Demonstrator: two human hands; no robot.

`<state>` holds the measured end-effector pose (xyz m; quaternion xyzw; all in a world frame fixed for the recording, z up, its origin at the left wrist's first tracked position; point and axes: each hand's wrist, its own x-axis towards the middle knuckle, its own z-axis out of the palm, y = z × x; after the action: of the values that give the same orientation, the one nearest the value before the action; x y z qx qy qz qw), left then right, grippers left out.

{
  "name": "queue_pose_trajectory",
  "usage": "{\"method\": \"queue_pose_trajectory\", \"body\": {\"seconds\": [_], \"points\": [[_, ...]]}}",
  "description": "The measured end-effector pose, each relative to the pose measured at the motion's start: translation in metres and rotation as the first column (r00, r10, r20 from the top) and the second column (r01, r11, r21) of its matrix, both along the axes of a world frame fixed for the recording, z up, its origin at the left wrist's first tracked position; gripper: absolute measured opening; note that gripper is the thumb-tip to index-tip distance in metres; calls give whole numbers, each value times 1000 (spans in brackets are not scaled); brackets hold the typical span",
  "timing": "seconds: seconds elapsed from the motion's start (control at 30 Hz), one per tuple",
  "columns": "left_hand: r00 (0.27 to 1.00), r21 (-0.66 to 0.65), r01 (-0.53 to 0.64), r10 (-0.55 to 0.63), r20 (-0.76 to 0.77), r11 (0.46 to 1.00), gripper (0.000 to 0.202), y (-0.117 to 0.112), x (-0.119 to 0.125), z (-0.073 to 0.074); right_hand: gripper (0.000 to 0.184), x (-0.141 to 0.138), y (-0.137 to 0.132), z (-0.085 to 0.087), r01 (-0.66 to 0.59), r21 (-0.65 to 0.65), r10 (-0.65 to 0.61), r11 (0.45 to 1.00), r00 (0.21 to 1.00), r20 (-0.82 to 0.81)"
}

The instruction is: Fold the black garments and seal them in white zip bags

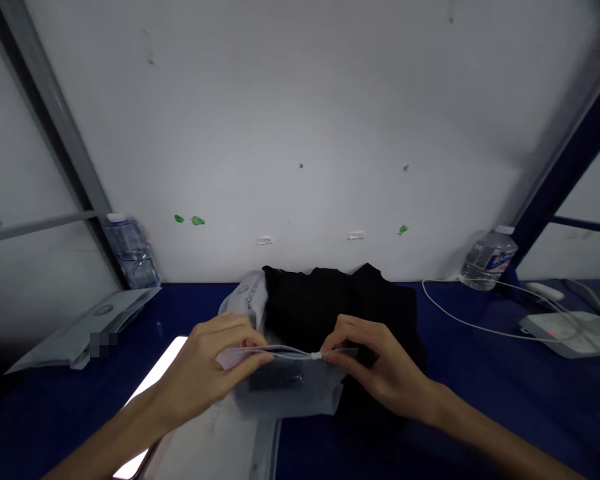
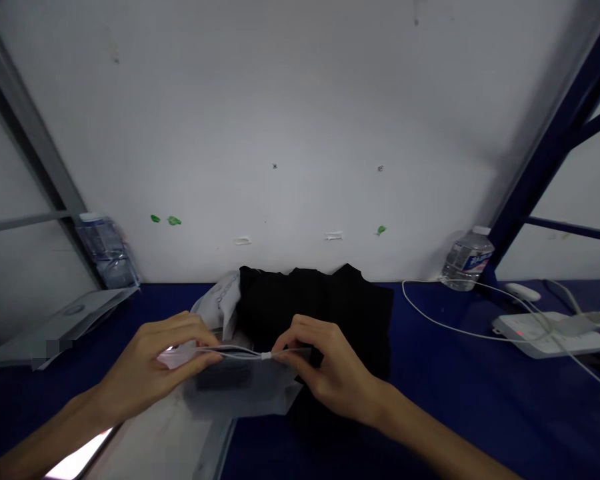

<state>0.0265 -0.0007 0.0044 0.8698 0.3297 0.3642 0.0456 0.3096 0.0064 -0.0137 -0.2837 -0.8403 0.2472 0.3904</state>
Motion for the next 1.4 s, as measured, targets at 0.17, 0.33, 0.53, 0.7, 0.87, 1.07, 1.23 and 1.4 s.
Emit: {"method": "queue_pose_trajectory", "body": {"seconds": [0.17,0.33,0.53,0.7,0.87,1.07,1.23,1.4], "points": [[1000,63,23,-24,19,998,6,-2,0,-2,22,2,2,7,-82,-4,82,997,988,131],[999,94,31,-35,38,995,4,-1,-2,-3,28,-1,5,10,-125,20,119,992,973,196],[998,117,30,-37,57,993,7,-2,-4,-7,21,-4,3,3,-62,26,59,998,993,100],[998,98,32,-36,42,995,7,1,-6,-10,16,-6,1,-3,-51,33,50,998,998,29],[998,107,41,-45,39,993,5,3,-6,-11,27,-7,0,-1,-130,19,128,991,987,95],[997,134,64,-68,28,989,7,0,-4,-10,34,-4,-3,-1,-140,-7,140,990,977,161],[998,132,27,-33,45,991,8,0,-5,-10,21,3,2,-9,20,147,-42,989,988,146],[998,90,8,-14,63,996,9,-1,-2,-11,13,6,4,-16,58,181,-71,982,995,70]]}}
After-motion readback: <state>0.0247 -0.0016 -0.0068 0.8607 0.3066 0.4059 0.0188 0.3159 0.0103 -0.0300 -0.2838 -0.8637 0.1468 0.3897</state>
